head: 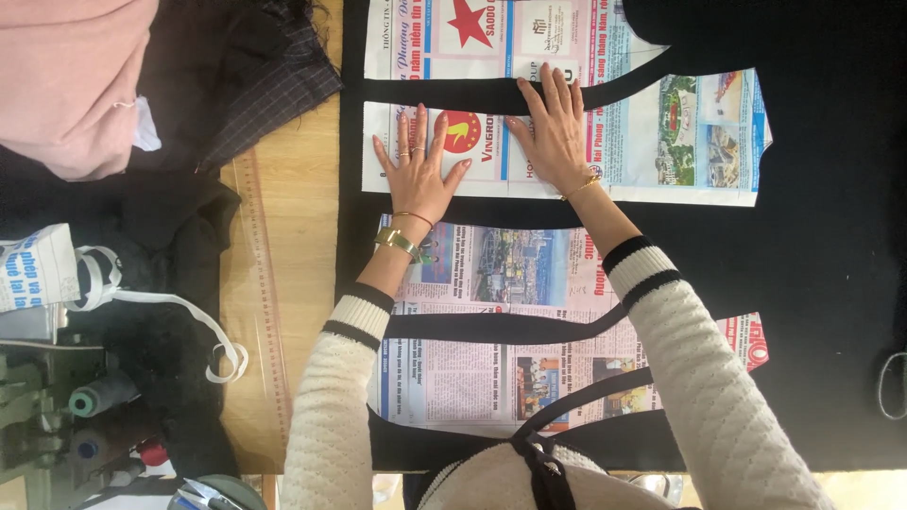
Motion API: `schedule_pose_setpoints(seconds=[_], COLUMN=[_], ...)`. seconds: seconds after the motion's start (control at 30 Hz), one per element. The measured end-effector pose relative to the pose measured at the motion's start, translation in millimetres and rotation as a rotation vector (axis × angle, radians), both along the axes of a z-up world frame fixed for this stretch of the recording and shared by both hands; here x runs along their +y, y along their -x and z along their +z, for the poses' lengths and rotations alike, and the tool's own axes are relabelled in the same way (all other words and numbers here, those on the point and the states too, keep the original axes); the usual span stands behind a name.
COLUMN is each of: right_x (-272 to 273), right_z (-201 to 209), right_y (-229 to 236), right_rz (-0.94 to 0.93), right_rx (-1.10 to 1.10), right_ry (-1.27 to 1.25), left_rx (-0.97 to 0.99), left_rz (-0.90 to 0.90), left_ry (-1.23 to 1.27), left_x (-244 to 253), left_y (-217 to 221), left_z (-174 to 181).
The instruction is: The person uses scissors to cut a piece of black fabric that is laid over a newspaper template on a wooden table. They adjust the fabric and the newspaper template multiple times to align the cutting lines before making precise cuts along the edges.
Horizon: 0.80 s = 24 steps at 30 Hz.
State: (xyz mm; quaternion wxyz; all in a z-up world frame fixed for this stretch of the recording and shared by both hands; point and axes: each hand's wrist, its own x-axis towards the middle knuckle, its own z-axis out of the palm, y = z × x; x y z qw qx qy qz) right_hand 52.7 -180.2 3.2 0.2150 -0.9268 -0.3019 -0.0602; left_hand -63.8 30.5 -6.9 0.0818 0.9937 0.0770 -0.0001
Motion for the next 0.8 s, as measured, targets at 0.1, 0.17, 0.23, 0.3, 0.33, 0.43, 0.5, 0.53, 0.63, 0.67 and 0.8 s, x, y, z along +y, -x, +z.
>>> schedule_pose_setpoints(seconds=[0.1,0.17,0.23,0.3,0.33,0.43,0.5,0.53,0.63,0.67,0.8], right_x=[0.9,1.0,1.7,1.5,1.0,-1.7,-4.6,-6.3,-9.6,-10.8,-11.3], right_z=[1.1,5.6,9.3,12.0,12.7,13.0,12.7,12.4,11.1,10.7,9.2], right_y=[0.4,1.5,3.3,4.4,4.5,4.4,3.3,2.8,3.0,3.3,4.8], right_rz=[-0.004,-0.004,-0.010,-0.018,-0.016,-0.006,-0.001,0.002,-0.001,-0.006,-0.009], right_rx=[0.004,0.019,0.043,0.066,0.054,0.042,0.043,0.046,0.060,0.071,0.078], right_ry=[-0.011,0.000,0.002,0.004,0.005,0.006,0.008,0.013,0.016,0.014,0.007], left_rx=[0.008,-0.011,-0.016,-0.023,-0.022,-0.022,-0.024,-0.025,-0.016,-0.006,-0.003], left_rz=[0.009,0.007,0.008,0.008,0.009,0.011,0.010,0.011,0.012,0.012,0.008], left_ry=[0.012,-0.006,-0.006,-0.007,-0.014,-0.027,-0.030,-0.036,-0.028,-0.015,-0.012], left_x=[-0.2,-0.3,-0.5,-0.7,-0.9,-1.4,-1.6,-1.7,-1.3,-1.5,-1.1], left_y=[0.7,1.0,1.3,1.0,0.6,1.0,0.8,0.8,0.7,0.5,0.6], left_z=[-0.7,-3.5,-2.1,-2.0,-2.6,-4.9,-5.9,-6.2,-3.5,-2.1,-0.7])
